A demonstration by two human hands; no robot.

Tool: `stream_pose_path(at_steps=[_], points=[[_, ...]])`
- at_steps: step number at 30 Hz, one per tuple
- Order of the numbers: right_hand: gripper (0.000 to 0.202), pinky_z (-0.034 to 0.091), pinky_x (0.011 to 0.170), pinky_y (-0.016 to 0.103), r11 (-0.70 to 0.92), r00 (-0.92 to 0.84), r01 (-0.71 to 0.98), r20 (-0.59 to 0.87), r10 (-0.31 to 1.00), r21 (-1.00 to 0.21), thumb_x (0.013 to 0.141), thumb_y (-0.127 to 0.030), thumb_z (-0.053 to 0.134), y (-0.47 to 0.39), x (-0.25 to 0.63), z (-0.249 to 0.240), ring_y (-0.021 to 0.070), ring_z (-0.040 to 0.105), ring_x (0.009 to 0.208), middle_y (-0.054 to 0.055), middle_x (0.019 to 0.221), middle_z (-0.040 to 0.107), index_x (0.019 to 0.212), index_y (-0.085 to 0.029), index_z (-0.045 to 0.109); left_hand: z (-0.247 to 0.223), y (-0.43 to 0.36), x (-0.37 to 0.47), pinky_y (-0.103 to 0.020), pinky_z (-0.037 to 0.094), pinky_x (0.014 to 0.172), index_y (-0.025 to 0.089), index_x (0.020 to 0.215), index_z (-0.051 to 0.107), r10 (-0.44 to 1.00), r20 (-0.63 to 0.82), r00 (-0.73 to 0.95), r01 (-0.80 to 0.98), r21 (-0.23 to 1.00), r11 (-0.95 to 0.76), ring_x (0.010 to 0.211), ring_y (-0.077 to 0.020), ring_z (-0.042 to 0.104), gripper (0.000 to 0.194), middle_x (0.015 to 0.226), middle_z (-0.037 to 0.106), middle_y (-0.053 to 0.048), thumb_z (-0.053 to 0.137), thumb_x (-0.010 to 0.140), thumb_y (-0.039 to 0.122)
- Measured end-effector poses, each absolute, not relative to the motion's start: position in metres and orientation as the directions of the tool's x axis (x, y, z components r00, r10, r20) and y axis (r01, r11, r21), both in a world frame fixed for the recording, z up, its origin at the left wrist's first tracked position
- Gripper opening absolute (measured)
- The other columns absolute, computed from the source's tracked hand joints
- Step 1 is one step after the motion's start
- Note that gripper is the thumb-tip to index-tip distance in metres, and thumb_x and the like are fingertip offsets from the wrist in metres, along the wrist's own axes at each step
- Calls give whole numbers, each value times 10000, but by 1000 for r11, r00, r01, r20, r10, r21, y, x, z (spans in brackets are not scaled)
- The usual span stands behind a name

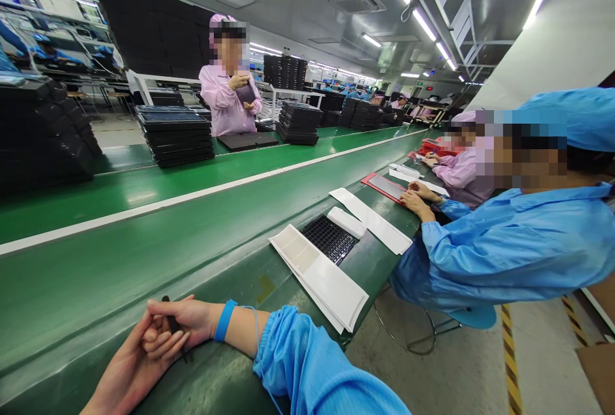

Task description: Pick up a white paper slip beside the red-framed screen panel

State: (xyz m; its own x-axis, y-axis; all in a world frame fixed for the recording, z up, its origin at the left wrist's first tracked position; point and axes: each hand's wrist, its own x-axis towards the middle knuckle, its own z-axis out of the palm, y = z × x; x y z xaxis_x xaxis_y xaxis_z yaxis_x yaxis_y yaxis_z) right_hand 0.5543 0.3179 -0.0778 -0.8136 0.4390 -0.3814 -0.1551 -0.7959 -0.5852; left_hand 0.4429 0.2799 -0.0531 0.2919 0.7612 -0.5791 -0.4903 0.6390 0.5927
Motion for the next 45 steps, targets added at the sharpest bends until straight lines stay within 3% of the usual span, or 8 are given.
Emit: stream_pose_path(at_steps=[13, 20, 37, 45], points=[[731, 188, 288, 124, -799, -822, -160, -370, 433, -580, 1038, -421, -41, 317, 555, -77, 68, 214, 323, -27, 478, 288, 547, -125, 413, -56, 281, 443, -345, 585, 779, 112, 1412, 386, 759, -579, 297, -489, 591, 642, 860, -182, 652, 458, 1148, 617, -142, 350, 957, 144], [761, 209, 265, 111, -801, -827, -174, -356, 435, -573, 1037, -420, -33, 317, 554, -77, 60, 209, 307, -22, 464, 290, 520, -112, 433, -54, 281, 443, -336, 589, 764, 173, 1431, 369, 750, -593, 294, -498, 575, 650, 870, -178, 654, 466, 1170, 612, -122, 344, 966, 170], [798, 194, 284, 115, -810, -819, -170, -377, 433, -561, 1050, -425, 8, 316, 554, -77, 56, 223, 298, -16, 454, 299, 476, -107, 462, -49, 281, 444, -308, 600, 716, 168, 1333, 489, 713, -644, 277, -521, 522, 675, 839, -156, 656, 394, 1181, 615, -92, 319, 978, 156], [822, 191, 273, 119, -815, -813, -151, -398, 424, -560, 1046, -437, 1, 316, 554, -75, 60, 212, 294, -13, 442, 276, 444, -113, 458, -54, 280, 443, -349, 589, 776, 160, 1322, 510, 746, -602, 283, -505, 568, 650, 847, -169, 658, 394, 1160, 622, -111, 343, 966, 141]])
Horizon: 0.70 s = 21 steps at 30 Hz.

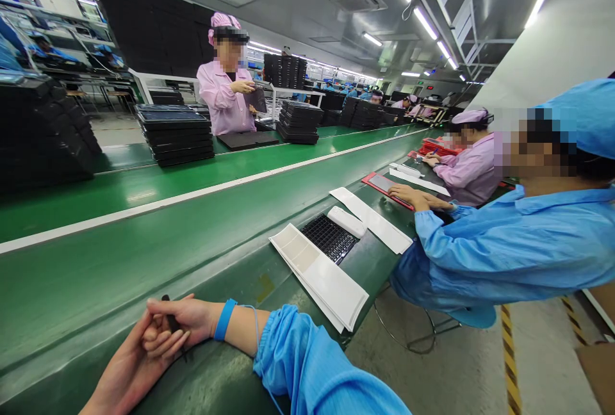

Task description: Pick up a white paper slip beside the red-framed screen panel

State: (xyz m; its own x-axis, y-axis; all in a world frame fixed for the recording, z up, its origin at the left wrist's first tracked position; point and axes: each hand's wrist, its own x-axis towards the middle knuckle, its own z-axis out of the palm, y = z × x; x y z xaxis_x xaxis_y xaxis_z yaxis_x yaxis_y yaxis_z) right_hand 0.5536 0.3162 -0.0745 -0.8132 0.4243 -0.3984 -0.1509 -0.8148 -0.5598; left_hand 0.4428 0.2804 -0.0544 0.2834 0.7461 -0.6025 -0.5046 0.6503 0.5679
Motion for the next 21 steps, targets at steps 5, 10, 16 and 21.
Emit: stream_pose_path(at_steps=[5, 10, 16, 21], points=[[824, 199, 270, 120, -809, -819, -139, -393, 418, -572, 1039, -439, -26, 317, 554, -76, 62, 206, 299, -11, 446, 277, 454, -115, 456, -54, 281, 444, -371, 569, 840, 167, 1316, 519, 745, -608, 275, -494, 576, 652, 921, -183, 654, 390, 1199, 607, -107, 339, 970, 153], [820, 199, 274, 115, -804, -824, -139, -382, 418, -579, 1036, -433, -40, 317, 554, -74, 61, 209, 303, -16, 449, 265, 460, -113, 449, -53, 282, 445, -386, 558, 870, 163, 1308, 519, 730, -627, 273, -503, 553, 664, 960, -194, 650, 379, 1217, 602, -97, 334, 977, 172], [780, 205, 278, 116, -795, -821, -144, -378, 429, -589, 1033, -437, -44, 318, 555, -79, 65, 190, 327, -21, 471, 262, 503, -119, 433, -52, 280, 444, -432, 521, 925, 160, 1300, 537, 744, -616, 259, -502, 573, 648, 1013, -226, 635, 385, 1214, 603, -115, 348, 965, 147], [726, 207, 284, 121, -792, -823, -121, -385, 418, -599, 1032, -451, -38, 319, 554, -82, 66, 190, 337, -30, 489, 266, 542, -132, 393, -55, 280, 443, -455, 501, 940, 162, 1297, 545, 751, -605, 265, -510, 573, 641, 1040, -244, 624, 395, 1215, 601, -127, 362, 950, 117]])
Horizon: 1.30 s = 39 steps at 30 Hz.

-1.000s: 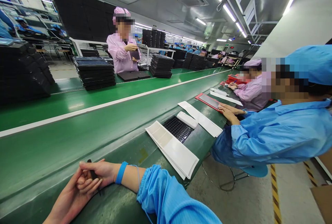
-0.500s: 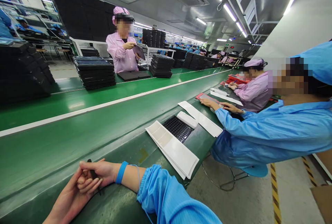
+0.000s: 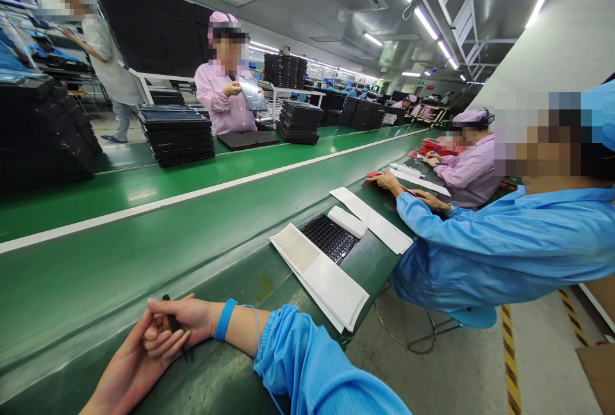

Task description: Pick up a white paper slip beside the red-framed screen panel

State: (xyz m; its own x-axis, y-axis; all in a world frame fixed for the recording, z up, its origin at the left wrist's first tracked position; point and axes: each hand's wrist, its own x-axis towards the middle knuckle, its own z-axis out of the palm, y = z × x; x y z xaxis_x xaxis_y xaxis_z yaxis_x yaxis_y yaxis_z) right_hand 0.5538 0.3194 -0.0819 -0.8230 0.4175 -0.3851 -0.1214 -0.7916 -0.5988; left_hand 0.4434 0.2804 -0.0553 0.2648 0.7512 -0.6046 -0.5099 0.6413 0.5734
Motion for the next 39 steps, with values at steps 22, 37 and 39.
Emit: stream_pose_path(at_steps=[22, 37, 39], points=[[705, 184, 282, 121, -789, -824, -127, -378, 421, -602, 1025, -449, -61, 317, 553, -80, 69, 185, 326, -39, 467, 262, 562, -142, 373, -58, 280, 439, -371, 516, 916, 151, 1351, 485, 728, -636, 255, -537, 533, 653, 781, -156, 677, 417, 921, 691, -71, 401, 945, 107], [721, 176, 285, 126, -784, -829, -146, -358, 430, -604, 1027, -428, -52, 318, 553, -82, 68, 180, 333, -32, 473, 260, 548, -129, 396, -67, 281, 438, -421, 499, 943, 170, 1359, 485, 786, -542, 298, -498, 614, 612, 1001, -232, 642, 425, 1196, 614, -128, 422, 942, 125], [715, 178, 285, 127, -783, -827, -152, -356, 435, -604, 1030, -418, -48, 318, 554, -82, 70, 184, 329, -30, 469, 265, 555, -129, 401, -67, 281, 438, -413, 515, 924, 180, 1352, 494, 788, -538, 299, -494, 619, 610, 1002, -230, 641, 423, 1200, 613, -122, 413, 942, 118]])
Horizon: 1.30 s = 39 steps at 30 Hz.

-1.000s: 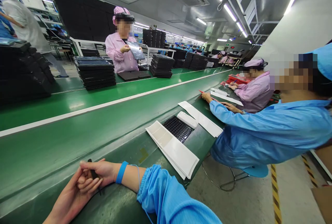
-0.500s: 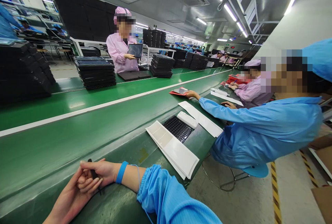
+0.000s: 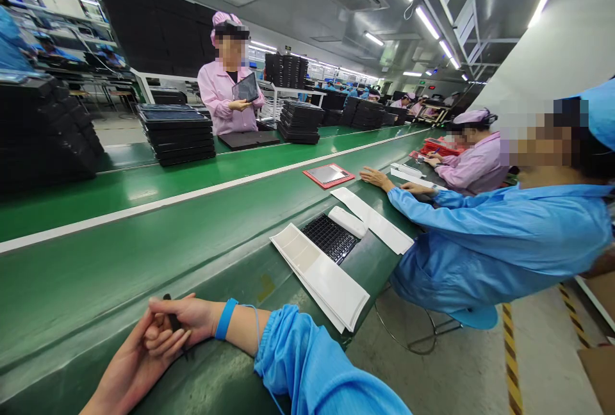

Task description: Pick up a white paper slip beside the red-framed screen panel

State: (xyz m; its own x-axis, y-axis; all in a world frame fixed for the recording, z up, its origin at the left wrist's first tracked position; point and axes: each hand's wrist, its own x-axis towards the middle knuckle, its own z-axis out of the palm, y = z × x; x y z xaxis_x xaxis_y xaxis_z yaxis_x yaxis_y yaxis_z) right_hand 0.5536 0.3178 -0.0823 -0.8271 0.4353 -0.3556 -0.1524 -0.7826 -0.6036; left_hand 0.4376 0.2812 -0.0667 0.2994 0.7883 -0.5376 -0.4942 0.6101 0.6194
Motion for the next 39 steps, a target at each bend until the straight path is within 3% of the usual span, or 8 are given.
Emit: stream_pose_path(at_steps=[8, 14, 19, 26, 30, 35, 39], points=[[668, 169, 303, 131, -786, -827, -141, -364, 428, -602, 1030, -461, -23, 319, 554, -84, 67, 161, 360, -45, 510, 239, 593, -146, 371, -61, 280, 440, -354, 541, 882, 153, 1456, 312, 765, -568, 302, -501, 588, 635, 908, -187, 665, 511, 1128, 647, -118, 388, 952, 122], [679, 163, 292, 135, -782, -823, -134, -371, 430, -609, 1027, -433, -62, 318, 552, -83, 73, 179, 350, -39, 499, 244, 580, -150, 364, -59, 279, 439, -353, 552, 859, 148, 1439, 348, 773, -568, 285, -484, 611, 627, 902, -184, 666, 479, 1140, 640, -121, 357, 961, 119], [686, 184, 281, 129, -783, -826, -133, -368, 426, -608, 1027, -426, -66, 318, 552, -82, 72, 193, 340, -33, 492, 267, 591, -143, 382, -65, 280, 435, -317, 558, 835, 149, 1469, 273, 774, -551, 311, -503, 596, 626, 880, -173, 671, 537, 1100, 657, -122, 401, 949, 106], [685, 198, 288, 122, -781, -842, -149, -337, 422, -606, 1030, -435, -60, 317, 552, -84, 68, 199, 330, -37, 480, 282, 597, -145, 385, -71, 280, 433, -430, 487, 960, 189, 1429, 381, 782, -521, 342, -513, 594, 620, 1021, -239, 633, 513, 1188, 620, -121, 445, 927, 104], [689, 199, 286, 110, -783, -849, -171, -314, 426, -598, 1032, -470, -29, 317, 552, -87, 61, 188, 327, -49, 489, 272, 600, -140, 395, -70, 279, 433, -432, 445, 1005, 185, 1404, 422, 781, -535, 323, -527, 584, 618, 1012, -224, 638, 489, 1223, 599, -123, 449, 922, 105], [737, 229, 272, 108, -778, -855, -189, -290, 430, -599, 1031, -445, -41, 317, 552, -89, 61, 209, 310, -35, 467, 285, 554, -125, 421, -63, 278, 438, -447, 483, 958, 151, 1371, 467, 787, -544, 290, -511, 608, 608, 974, -229, 652, 431, 1212, 601, -144, 386, 949, 114], [739, 238, 271, 109, -782, -861, -203, -273, 428, -589, 1030, -441, -44, 317, 551, -92, 63, 215, 311, -35, 469, 287, 569, -123, 438, -62, 278, 439, -381, 539, 881, 168, 1363, 478, 778, -566, 272, -534, 584, 611, 888, -194, 675, 424, 1166, 629, -129, 367, 958, 110]])
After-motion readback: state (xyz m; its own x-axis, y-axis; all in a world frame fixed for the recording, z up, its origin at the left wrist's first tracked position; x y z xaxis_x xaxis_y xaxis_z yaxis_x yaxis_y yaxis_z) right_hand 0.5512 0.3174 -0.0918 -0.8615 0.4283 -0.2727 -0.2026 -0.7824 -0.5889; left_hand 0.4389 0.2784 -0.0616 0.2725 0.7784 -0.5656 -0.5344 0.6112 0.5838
